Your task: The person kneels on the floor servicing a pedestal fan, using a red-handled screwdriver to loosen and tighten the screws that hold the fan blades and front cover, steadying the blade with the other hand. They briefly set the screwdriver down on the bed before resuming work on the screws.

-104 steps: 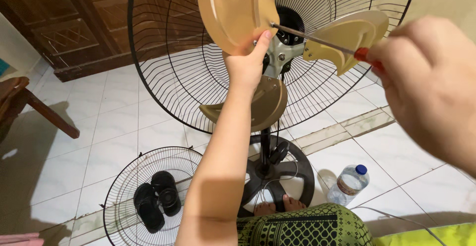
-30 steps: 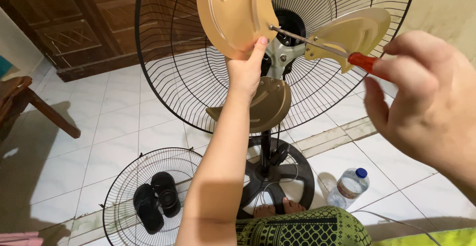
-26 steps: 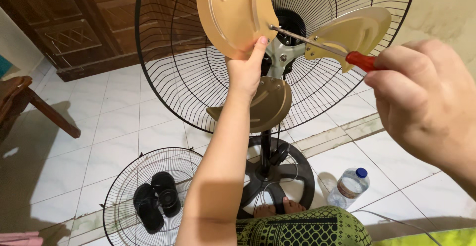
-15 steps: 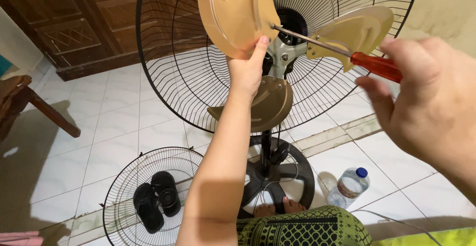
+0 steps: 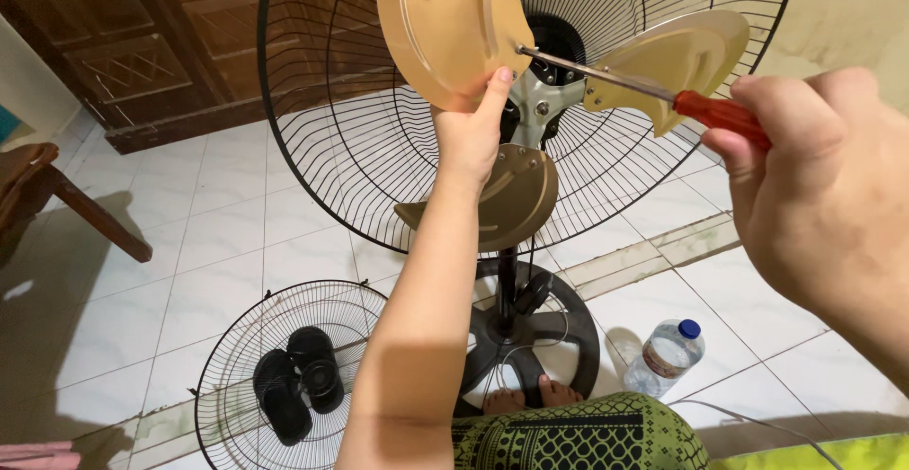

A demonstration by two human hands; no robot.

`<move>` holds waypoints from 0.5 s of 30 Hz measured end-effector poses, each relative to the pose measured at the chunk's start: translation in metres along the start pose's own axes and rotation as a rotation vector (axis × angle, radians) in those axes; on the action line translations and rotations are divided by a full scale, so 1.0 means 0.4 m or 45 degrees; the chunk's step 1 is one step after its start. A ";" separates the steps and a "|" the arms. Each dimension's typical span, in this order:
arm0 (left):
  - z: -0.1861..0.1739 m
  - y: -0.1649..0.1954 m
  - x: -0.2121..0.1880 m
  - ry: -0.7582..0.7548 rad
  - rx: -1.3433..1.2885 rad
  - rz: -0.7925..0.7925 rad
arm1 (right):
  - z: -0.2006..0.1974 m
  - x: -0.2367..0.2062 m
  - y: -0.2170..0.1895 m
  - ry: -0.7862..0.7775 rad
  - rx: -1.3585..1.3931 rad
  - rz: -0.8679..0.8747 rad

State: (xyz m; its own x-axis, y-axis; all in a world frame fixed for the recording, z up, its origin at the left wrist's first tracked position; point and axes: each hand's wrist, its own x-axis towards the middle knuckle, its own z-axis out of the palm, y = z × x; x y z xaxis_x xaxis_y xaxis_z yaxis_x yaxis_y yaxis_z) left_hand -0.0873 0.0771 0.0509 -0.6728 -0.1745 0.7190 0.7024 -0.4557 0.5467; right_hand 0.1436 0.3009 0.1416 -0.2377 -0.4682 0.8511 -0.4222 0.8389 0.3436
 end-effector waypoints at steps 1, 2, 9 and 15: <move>0.001 -0.001 -0.001 -0.003 0.008 0.007 | -0.001 0.001 -0.004 -0.017 -0.015 0.014; 0.001 -0.002 0.000 -0.001 0.011 0.006 | -0.003 0.002 -0.006 -0.057 -0.050 0.026; -0.002 -0.005 0.001 0.030 0.043 -0.017 | -0.022 0.012 -0.010 -0.122 -0.091 -0.098; -0.001 -0.003 -0.003 0.040 0.059 -0.028 | -0.045 0.037 -0.016 -0.191 -0.244 -0.216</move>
State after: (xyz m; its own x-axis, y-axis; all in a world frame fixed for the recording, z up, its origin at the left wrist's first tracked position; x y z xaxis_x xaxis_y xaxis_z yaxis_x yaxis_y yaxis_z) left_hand -0.0876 0.0777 0.0492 -0.6946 -0.1923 0.6932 0.6969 -0.4193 0.5819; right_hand 0.1586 0.2938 0.1592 -0.3101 -0.6303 0.7118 -0.2973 0.7754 0.5571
